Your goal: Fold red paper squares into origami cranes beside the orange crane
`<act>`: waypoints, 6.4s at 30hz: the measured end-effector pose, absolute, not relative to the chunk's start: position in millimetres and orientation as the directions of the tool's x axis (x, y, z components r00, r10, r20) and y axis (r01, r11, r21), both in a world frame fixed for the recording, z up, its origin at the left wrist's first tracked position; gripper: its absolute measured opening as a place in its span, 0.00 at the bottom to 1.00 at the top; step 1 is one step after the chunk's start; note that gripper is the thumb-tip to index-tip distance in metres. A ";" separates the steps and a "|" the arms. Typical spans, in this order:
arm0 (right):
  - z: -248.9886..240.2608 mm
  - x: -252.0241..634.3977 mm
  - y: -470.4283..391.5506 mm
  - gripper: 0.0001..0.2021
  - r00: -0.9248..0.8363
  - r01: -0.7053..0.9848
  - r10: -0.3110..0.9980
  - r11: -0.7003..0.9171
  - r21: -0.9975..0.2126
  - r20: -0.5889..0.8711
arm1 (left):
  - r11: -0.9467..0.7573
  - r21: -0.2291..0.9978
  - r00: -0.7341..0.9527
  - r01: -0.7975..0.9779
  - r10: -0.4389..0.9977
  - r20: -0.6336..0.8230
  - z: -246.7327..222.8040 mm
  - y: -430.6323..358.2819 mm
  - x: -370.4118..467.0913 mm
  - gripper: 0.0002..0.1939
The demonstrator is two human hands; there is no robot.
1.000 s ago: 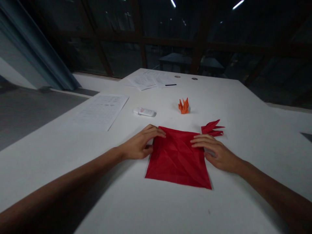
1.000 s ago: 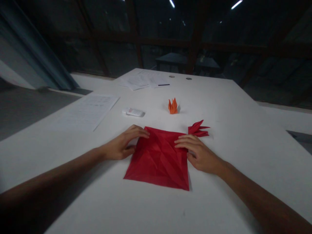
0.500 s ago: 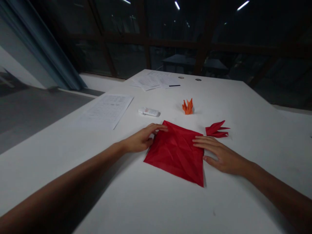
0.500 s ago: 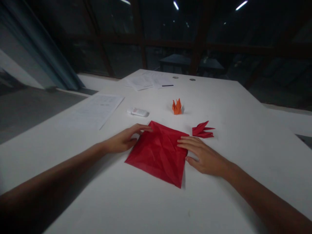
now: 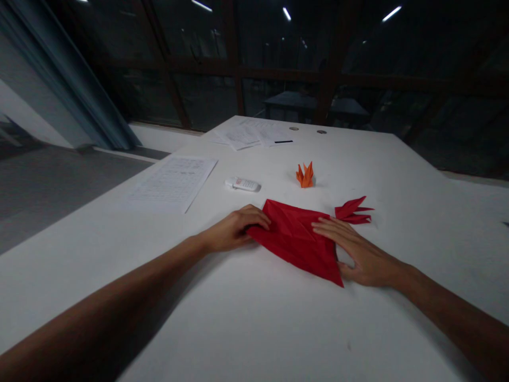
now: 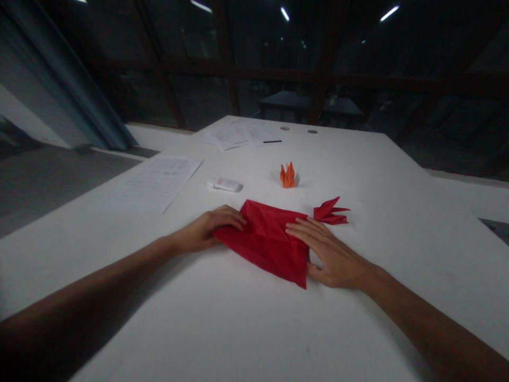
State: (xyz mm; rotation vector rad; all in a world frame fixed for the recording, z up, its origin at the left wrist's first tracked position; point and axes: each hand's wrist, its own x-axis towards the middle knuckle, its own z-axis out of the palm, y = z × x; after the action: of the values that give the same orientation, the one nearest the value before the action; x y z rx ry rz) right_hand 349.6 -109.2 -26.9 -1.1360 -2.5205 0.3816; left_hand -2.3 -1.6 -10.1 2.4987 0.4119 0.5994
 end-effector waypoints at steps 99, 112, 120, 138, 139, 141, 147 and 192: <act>-25.8 301.8 -126.6 0.44 -0.411 0.771 0.672 0.617 -0.158 0.616 | -0.883 0.327 0.881 0.336 0.418 0.222 -11.4 -64.3 49.0 0.12; -34.3 308.3 -118.5 0.28 -0.025 0.869 0.692 0.372 -0.326 0.722 | -0.922 0.378 0.944 0.084 0.195 0.267 -10.0 -67.9 47.6 0.12; -33.2 320.7 -111.5 0.14 -0.112 0.651 0.874 0.425 -0.629 0.474 | -0.883 0.342 0.878 0.322 0.414 0.242 -11.2 -64.1 45.3 0.09; -28.9 318.6 -117.7 0.20 -0.526 0.633 0.672 0.719 -0.287 0.522 | -0.825 0.269 0.801 0.497 0.555 0.223 -16.0 -58.3 42.2 0.10; -30.9 319.5 -115.5 0.18 -0.491 0.646 0.683 0.702 -0.300 0.540 | -0.829 0.275 0.806 0.488 0.548 0.224 -16.1 -57.8 41.8 0.10; -33.7 320.9 -111.7 0.15 -0.427 0.669 0.705 0.668 -0.327 0.566 | -0.848 0.291 0.830 0.443 0.511 0.223 -15.8 -57.2 41.4 0.10; -27.5 312.3 -122.8 0.16 -0.354 0.694 0.511 0.705 -0.146 0.783 | -0.880 0.378 0.904 0.286 0.379 0.197 -12.4 -63.9 47.1 0.12; -31.4 285.4 -144.6 0.18 -0.497 0.799 0.802 0.572 -0.185 0.333 | -0.891 0.161 0.893 0.425 0.442 0.084 -30.6 -55.2 35.0 0.32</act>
State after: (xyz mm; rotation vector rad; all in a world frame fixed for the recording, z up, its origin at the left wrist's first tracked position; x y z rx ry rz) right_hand 285.4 -144.6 -31.4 -1.2970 -2.4261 0.0093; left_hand 35.0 -55.2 -30.6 2.9216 0.6726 0.1778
